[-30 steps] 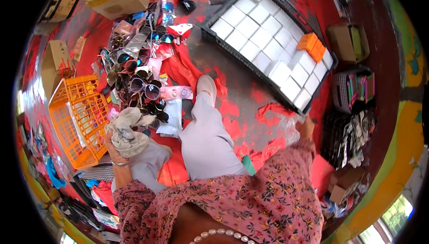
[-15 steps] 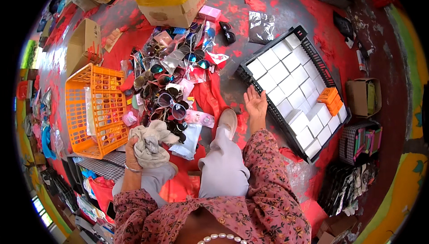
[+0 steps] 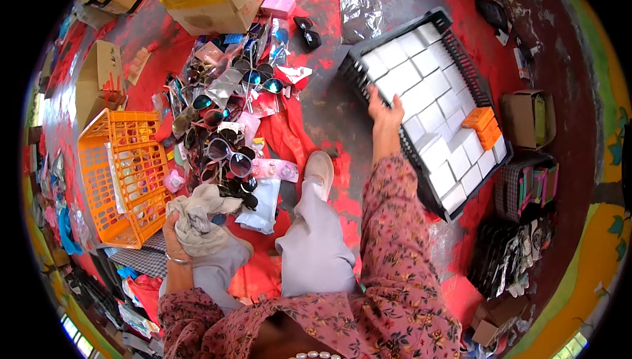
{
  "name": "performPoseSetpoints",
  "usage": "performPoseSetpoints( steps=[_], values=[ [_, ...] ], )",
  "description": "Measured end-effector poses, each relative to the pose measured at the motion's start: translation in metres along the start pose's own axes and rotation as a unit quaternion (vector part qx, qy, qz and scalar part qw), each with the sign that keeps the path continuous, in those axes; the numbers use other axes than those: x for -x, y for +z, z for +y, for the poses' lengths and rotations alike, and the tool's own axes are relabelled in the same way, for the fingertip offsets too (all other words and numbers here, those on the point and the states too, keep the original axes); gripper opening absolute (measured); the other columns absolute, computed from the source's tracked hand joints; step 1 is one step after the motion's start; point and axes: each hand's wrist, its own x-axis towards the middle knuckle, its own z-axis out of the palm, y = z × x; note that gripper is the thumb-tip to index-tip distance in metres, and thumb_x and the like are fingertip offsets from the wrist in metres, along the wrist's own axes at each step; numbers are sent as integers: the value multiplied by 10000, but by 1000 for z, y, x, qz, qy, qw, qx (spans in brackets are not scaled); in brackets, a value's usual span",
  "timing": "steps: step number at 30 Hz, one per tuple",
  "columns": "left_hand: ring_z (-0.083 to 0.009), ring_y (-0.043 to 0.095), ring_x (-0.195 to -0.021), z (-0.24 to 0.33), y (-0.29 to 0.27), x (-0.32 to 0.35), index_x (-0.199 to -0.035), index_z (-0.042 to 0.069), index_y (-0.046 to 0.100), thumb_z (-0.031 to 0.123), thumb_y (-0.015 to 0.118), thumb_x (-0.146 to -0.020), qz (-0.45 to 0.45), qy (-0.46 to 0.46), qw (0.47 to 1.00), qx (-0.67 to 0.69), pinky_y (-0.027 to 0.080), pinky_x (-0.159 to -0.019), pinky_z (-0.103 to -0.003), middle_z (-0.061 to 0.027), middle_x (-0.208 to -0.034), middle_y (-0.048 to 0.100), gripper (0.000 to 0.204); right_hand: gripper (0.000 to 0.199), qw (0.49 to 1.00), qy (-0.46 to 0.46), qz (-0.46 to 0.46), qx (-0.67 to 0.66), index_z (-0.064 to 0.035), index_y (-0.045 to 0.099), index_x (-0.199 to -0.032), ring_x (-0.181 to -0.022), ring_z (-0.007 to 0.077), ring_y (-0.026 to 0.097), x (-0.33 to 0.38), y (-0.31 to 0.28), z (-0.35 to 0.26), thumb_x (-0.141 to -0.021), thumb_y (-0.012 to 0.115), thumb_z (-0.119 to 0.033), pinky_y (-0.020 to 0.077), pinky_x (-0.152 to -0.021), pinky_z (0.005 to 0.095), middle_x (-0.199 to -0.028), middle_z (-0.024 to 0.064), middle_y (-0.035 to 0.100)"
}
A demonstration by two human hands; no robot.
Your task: The person wipes sunglasses using a cloth, places them into a small box, and luego closes the box; they then pick up more sunglasses from a pile and continue wiping them by hand.
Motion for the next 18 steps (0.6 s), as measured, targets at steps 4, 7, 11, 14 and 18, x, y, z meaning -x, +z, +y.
performPoseSetpoints(
  steps=[4,7,11,14,18],
  values=[
    [-266,578,-974,0,-5,-5,-1158,57,494,233,573,-779,-11,-4,1000,-2,482,-855,-400,-108,-1086,579,425,690,988,-128,-90,8,95,253,-1271,-1256,373,304,-48,49,-7,-821,525,-353,332,-1007,469,-1334,260,283],
    [-261,603,-921,-6,-4,-7,-1162,59,495,280,541,-808,8,19,1000,-13,510,-801,-387,-115,-1058,595,420,710,967,-184,-86,153,59,285,-1257,-1271,319,300,-53,60,-3,-833,509,-464,247,-1038,483,-1327,211,322],
    [-256,606,-912,-7,31,1,-1168,48,499,322,491,-837,37,25,998,-42,510,-803,-369,-117,-1049,603,430,652,965,-107,-170,170,76,266,-1268,-1293,330,268,-46,24,-15,-869,484,-391,216,-1034,522,-1399,209,250],
    [-257,583,-958,-4,-13,3,-1197,52,469,332,518,-810,-15,20,998,-51,495,-823,-375,-116,-1079,582,480,605,982,-107,-98,123,61,269,-1293,-1285,307,302,8,-7,-15,-868,503,-300,227,-1046,481,-1385,187,308],
    [-249,595,-923,-6,-18,-5,-1173,43,479,301,513,-828,-14,35,999,-38,505,-800,-376,-110,-1045,593,432,607,973,-189,-71,115,-12,273,-1319,-1333,243,216,71,-28,-65,-831,533,-263,156,-1071,447,-1429,137,249]
  ],
)
